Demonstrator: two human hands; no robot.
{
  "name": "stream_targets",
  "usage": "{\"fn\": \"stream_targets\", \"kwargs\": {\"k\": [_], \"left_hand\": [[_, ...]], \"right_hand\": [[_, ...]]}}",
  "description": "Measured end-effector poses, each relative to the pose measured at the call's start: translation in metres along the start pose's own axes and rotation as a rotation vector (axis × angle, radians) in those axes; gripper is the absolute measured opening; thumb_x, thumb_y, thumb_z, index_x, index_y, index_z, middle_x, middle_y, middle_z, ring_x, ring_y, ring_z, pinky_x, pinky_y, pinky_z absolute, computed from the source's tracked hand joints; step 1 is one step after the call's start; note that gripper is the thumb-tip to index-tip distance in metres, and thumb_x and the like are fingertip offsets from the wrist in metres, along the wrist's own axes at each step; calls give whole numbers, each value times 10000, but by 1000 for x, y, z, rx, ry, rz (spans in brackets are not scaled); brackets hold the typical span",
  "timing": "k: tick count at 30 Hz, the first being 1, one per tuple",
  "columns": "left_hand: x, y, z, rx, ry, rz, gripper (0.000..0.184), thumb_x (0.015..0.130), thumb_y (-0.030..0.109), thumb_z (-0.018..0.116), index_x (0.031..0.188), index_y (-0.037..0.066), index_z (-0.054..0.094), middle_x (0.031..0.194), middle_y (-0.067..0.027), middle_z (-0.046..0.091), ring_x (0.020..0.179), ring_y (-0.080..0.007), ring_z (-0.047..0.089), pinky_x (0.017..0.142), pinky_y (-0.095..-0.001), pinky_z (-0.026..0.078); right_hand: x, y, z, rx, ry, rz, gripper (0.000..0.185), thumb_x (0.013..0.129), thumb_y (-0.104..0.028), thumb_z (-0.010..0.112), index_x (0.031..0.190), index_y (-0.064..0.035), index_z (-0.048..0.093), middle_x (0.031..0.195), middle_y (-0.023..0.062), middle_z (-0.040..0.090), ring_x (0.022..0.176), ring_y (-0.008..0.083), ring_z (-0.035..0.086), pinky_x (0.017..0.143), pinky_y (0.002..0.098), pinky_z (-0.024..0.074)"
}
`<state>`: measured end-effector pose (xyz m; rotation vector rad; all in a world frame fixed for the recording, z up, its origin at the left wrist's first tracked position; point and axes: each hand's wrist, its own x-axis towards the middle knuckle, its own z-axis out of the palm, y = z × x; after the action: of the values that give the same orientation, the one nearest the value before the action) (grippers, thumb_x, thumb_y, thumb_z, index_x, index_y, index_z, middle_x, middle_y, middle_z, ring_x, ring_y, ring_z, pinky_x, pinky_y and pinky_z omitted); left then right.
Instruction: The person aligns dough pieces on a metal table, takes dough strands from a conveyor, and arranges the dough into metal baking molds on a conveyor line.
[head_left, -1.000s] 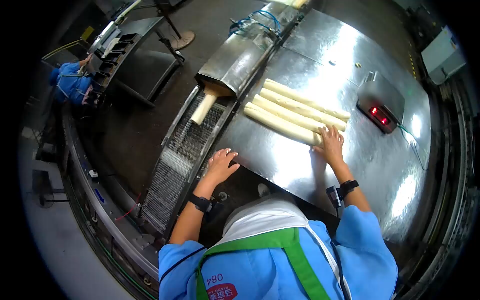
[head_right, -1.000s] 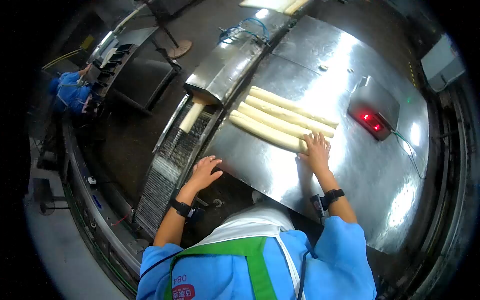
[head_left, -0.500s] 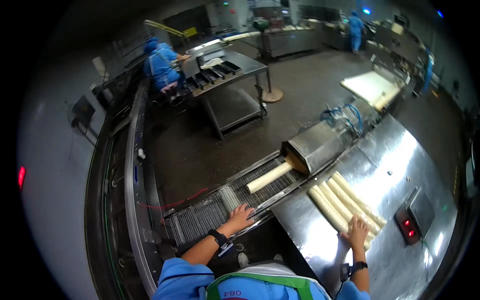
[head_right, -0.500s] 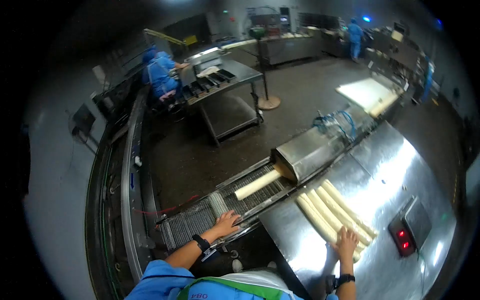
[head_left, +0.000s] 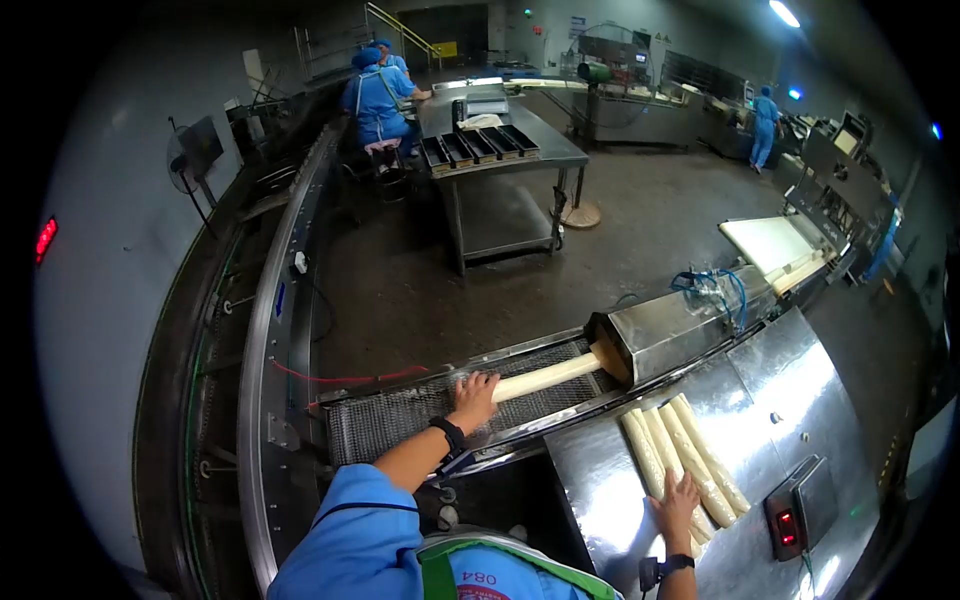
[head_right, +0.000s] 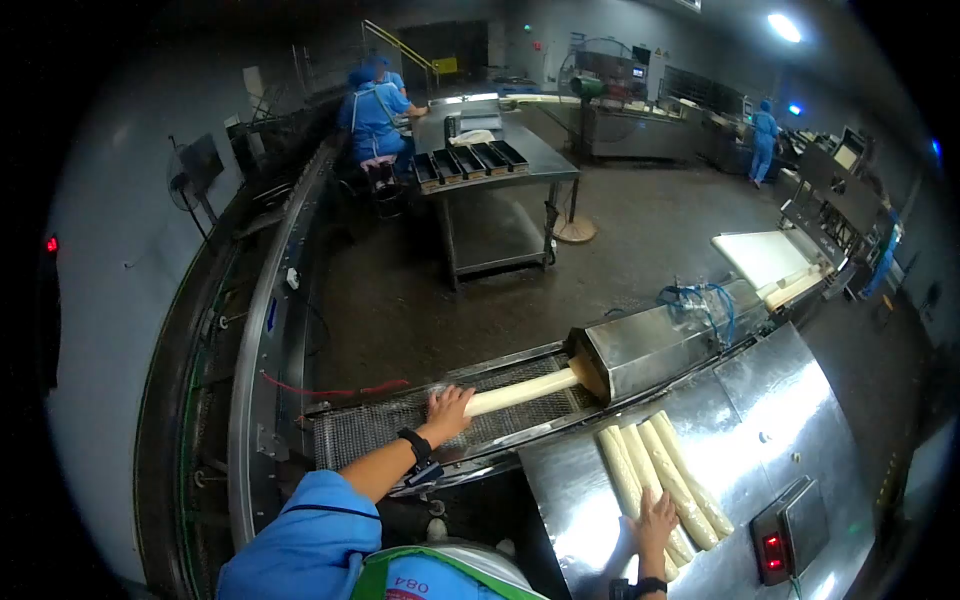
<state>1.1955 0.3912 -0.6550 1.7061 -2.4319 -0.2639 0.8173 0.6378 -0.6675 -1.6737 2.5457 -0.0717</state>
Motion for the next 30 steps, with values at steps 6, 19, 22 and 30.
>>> {"fn": "stream_targets", "kwargs": {"k": [6, 19, 22, 30], "left_hand": [[5, -10, -4, 48, -178, 22, 612, 673, 95, 613, 1225, 159, 356, 1030, -130, 493, 981, -298, 463, 814, -469, 346], [-37, 120, -54, -868, -855, 14, 772, 694, 306, 594, 1254, -66, 215, 1229, -229, 332, 1124, -247, 355, 931, -282, 284], [-51, 176, -21, -756, -1031, 375, 775, 757, 369, 545, 1263, -77, 161, 1261, -246, 285, 1174, -288, 296, 972, -306, 229], [-15, 154, 97, -374, -644, 374, 679, 714, 467, 513, 1287, 220, 245, 1305, -157, 274, 1170, -391, 277, 916, -546, 236]], "right_hand": [[12, -11, -8, 47, 2, 10, 773, 603, -350, 683, 1269, -240, 306, 1266, 239, 263, 1139, 388, 283, 907, 525, 224], [16, -10, -3, 57, 11, 50, 779, 615, -395, 668, 1279, -284, 275, 1275, 223, 242, 1154, 404, 250, 912, 546, 212], [19, -8, -18, 171, -95, 23, 677, 659, -442, 618, 1247, -255, 340, 1287, 217, 234, 1168, 402, 235, 921, 548, 189], [-22, -6, -19, 126, -107, -28, 665, 667, -488, 589, 1225, -200, 370, 1315, 102, 264, 1211, 361, 199, 923, 542, 190]]}}
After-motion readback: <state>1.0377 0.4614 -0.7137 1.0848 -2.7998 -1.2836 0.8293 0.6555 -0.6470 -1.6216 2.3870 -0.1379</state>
